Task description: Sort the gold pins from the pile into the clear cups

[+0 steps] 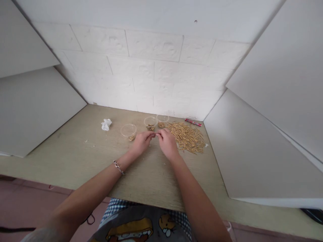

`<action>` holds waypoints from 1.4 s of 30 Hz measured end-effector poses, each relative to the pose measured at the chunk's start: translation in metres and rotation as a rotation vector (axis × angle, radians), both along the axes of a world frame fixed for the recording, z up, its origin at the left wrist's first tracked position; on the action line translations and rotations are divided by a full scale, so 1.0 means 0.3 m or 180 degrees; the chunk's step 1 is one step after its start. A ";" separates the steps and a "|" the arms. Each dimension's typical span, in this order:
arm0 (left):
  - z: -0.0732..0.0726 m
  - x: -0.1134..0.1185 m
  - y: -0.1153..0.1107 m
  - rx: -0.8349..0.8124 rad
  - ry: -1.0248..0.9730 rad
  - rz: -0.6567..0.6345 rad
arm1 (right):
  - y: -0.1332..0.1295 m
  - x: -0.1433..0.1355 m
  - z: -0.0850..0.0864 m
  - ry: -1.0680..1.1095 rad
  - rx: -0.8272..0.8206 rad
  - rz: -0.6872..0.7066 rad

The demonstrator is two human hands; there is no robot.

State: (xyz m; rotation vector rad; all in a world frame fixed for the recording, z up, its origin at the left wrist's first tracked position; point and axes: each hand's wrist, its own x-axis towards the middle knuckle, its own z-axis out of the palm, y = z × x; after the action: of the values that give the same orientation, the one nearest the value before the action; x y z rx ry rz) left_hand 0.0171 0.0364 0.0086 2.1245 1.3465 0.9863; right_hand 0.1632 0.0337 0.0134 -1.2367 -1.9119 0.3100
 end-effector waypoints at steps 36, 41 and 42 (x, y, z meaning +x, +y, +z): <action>0.010 -0.022 0.002 0.0431 0.0600 -0.0167 | -0.003 0.009 0.003 -0.0328 -0.0074 0.0077; 0.002 -0.025 0.009 0.0497 0.0447 -0.0289 | -0.004 0.006 0.000 -0.0278 -0.0059 0.0052; 0.001 -0.024 0.009 0.0487 0.0378 -0.0283 | -0.003 0.005 -0.002 -0.0239 -0.0057 0.0045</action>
State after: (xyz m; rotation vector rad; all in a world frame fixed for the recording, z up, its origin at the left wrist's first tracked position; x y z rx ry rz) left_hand 0.0098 0.0391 0.0090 2.3691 1.2538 0.9686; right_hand 0.1648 0.0327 0.0129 -1.2630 -1.9865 0.2924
